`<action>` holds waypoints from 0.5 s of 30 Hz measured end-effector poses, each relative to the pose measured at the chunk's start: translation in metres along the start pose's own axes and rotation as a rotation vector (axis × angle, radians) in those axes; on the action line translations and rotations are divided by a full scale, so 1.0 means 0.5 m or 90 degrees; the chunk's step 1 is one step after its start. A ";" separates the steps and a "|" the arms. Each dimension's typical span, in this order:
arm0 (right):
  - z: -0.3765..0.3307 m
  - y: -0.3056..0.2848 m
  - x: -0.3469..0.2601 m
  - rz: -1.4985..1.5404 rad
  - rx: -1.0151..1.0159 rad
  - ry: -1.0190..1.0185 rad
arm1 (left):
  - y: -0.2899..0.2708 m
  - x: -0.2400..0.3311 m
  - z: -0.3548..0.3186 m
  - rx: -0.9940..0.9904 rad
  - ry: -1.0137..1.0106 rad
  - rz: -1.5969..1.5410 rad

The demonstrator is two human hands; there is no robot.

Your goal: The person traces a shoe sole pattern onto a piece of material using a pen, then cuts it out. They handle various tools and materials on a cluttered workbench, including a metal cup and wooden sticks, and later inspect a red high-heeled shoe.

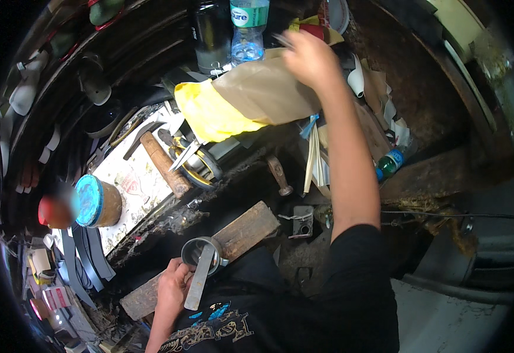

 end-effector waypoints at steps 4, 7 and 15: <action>-0.173 0.005 0.098 -0.159 -0.371 0.338 | -0.001 -0.008 -0.002 0.009 0.004 -0.010; -0.224 0.070 0.094 -0.162 -0.371 0.317 | 0.003 -0.012 -0.002 -0.009 0.009 -0.006; -0.133 0.130 0.187 0.061 -0.136 0.336 | 0.001 0.003 -0.008 0.008 0.047 0.039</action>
Point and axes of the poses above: each hand's wrist, its own z-axis towards the middle knuckle, its own y-axis out of the palm, x = y × z, the point moved 4 cm from there along z, towards the middle knuckle, and after that the axes turned 1 degree about -x, right-handed, at the moved point
